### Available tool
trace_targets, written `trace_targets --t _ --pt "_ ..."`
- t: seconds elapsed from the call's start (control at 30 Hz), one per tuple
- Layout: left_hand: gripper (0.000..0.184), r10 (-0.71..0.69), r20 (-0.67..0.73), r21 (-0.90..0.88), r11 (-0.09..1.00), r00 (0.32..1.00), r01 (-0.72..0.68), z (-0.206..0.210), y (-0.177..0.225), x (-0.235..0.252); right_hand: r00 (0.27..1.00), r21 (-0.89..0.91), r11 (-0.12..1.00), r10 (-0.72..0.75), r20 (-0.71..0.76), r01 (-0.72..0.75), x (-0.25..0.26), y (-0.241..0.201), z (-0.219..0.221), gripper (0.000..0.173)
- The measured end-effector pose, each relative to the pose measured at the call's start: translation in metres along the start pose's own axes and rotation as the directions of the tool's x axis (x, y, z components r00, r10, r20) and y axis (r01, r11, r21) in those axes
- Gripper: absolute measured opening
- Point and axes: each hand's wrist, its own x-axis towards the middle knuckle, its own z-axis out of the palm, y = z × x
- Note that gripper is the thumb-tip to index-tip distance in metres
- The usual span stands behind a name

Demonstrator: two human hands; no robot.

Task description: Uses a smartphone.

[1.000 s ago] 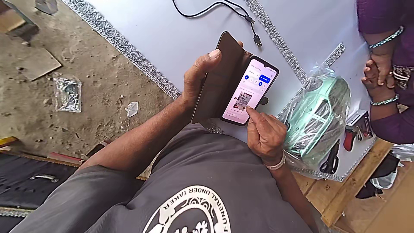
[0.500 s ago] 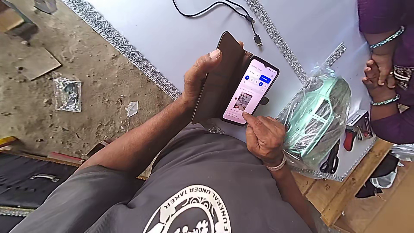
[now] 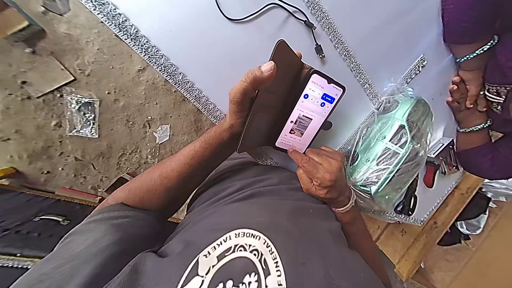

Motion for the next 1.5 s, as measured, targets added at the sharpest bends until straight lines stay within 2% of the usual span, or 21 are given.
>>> trace_targets --t 0.03,0.1,0.4,0.9,1.4,1.5 --pt "0.048 -0.007 -0.111 0.044 0.999 0.994 0.012 0.024 0.002 0.004 1.000 -0.009 1.000 0.005 -0.005 -0.005 -0.001 0.000 0.000 0.033" --pt "0.045 -0.012 -0.167 0.079 0.997 0.986 0.025 0.043 0.005 0.006 1.000 -0.035 0.999 0.020 -0.009 -0.020 -0.001 -0.001 0.000 0.034" --pt "0.042 0.030 -0.104 0.083 0.996 0.994 -0.021 0.032 0.002 0.012 1.000 -0.032 0.999 0.014 0.007 -0.014 -0.001 -0.002 -0.003 0.033" --pt "0.041 0.031 -0.154 0.100 0.995 0.987 -0.016 0.038 0.003 0.009 0.996 -0.080 0.997 0.031 0.083 -0.024 -0.008 -0.006 -0.012 0.033" --pt "0.047 0.008 -0.131 0.082 0.997 0.991 0.003 0.031 0.003 0.011 0.997 -0.080 0.996 0.037 0.070 -0.031 -0.005 -0.005 -0.010 0.036" --pt "0.043 0.015 -0.131 0.087 0.996 0.991 -0.003 0.032 0.003 0.011 0.997 -0.083 0.996 0.038 0.067 -0.032 -0.005 -0.004 -0.009 0.036"
